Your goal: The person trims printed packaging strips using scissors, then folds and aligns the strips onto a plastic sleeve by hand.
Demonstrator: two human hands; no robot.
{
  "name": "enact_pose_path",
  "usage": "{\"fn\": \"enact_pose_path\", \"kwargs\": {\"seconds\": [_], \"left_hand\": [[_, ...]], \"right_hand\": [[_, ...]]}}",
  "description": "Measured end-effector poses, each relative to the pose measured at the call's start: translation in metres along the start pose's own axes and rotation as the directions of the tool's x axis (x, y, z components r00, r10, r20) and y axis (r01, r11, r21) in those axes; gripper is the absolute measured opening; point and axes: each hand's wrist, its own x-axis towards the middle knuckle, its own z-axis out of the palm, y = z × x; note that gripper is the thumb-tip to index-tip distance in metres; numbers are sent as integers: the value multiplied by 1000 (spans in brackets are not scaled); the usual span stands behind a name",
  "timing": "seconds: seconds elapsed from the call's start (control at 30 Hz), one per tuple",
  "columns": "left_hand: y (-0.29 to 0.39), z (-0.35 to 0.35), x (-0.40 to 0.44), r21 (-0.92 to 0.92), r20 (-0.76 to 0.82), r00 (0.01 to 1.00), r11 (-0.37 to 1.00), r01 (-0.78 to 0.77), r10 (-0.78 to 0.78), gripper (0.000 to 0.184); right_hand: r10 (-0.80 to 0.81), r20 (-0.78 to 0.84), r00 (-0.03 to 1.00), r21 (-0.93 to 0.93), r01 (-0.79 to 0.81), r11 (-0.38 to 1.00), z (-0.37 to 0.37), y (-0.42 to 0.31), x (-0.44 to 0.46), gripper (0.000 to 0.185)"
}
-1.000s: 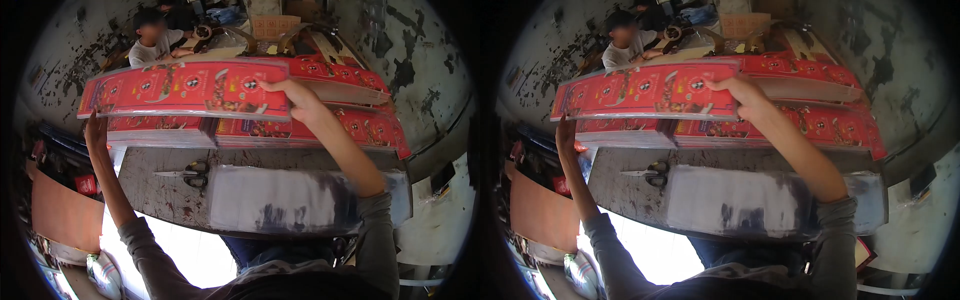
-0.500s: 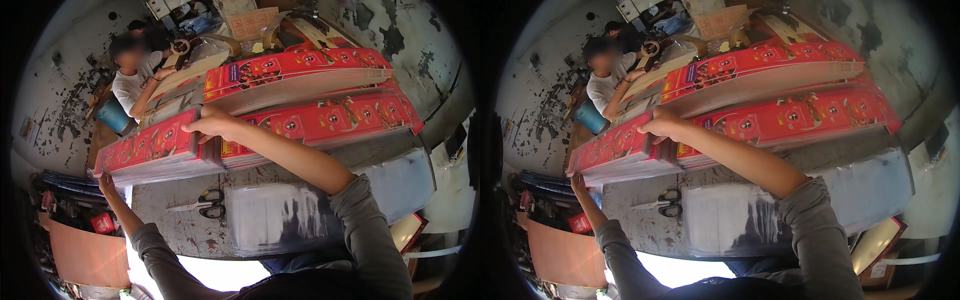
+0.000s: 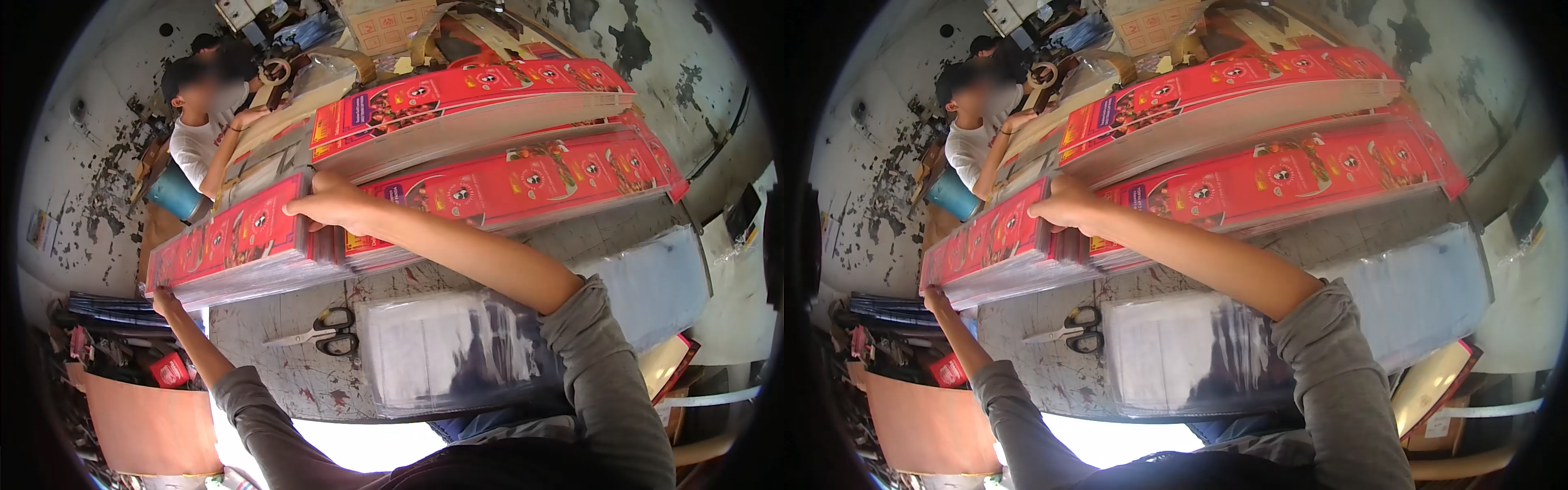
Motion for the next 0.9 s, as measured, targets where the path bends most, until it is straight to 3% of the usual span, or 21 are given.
{"fn": "enact_pose_path", "kwargs": {"seconds": [0.07,0.13,0.17,0.2,0.23,0.27,0.3,0.37,0.43,0.47,0.5,0.57,0.6,0.63,0.73,0.77,0.8,0.83,0.87,0.9], "left_hand": [[10,0,-8,75,14,1000,997,3,-4,34],[16,1,-24,13,49,997,998,-57,56,41],[21,0,-39,289,50,981,937,-194,188,44],[24,-3,-45,540,84,948,785,-303,308,47],[32,-8,-48,675,113,964,693,-253,242,57],[38,-8,-55,675,116,963,691,-257,244,57],[44,-10,-67,650,114,952,704,-287,283,58],[47,-12,-97,530,136,929,767,-362,344,58],[56,-12,-141,551,195,870,683,-479,453,58],[58,-9,-164,549,204,825,637,-542,527,58],[54,-10,-177,446,293,681,534,-718,671,56],[79,0,-269,180,412,586,568,-803,698,42],[91,4,-316,37,487,509,566,-824,709,38],[100,5,-361,-10,569,476,585,-811,670,36],[115,0,-464,-91,904,210,649,-756,371,31],[114,-3,-485,-130,964,2,476,-870,266,33],[114,-6,-511,-157,983,-86,490,-857,163,37],[114,-7,-534,-183,982,-176,502,-845,63,41],[111,-6,-549,-171,985,-162,508,-844,63,41],[106,-3,-561,-254,967,-246,405,-878,75,41]], "right_hand": [[-15,-34,999,-32,14,999,1,1,-6,28],[-48,-61,997,-71,43,997,0,-5,-6,27],[-39,-58,998,-19,38,999,-1,-4,-5,31],[-29,-56,998,31,30,999,-2,-2,-3,35],[-33,-60,998,32,35,999,-4,-1,0,35],[-172,-131,976,-338,119,934,-8,0,6,38],[-321,-141,936,-665,151,731,-12,-6,7,41],[-634,-184,751,-906,121,406,-39,-29,-7,45],[-499,-113,859,-793,225,566,-86,-66,-26,42],[-419,-153,895,-729,184,659,-103,-75,-44,42],[-386,-92,918,-726,203,656,-125,-80,-63,38],[-417,0,909,-797,252,549,-165,-74,-99,34],[-292,-4,956,-805,170,569,-181,-71,-121,34],[-159,-16,987,-814,79,575,-195,-68,-145,33],[-17,-82,997,-889,-65,452,-230,-47,-196,36],[-63,-56,996,-935,-30,355,-242,-36,-208,43],[-105,-17,994,-967,10,254,-246,-29,-216,52],[-90,-6,996,-969,16,245,-244,-23,-226,52],[-88,-46,995,-990,-34,134,-238,-18,-235,60],[-92,-87,992,-996,-85,25,-236,-14,-240,70]]}}
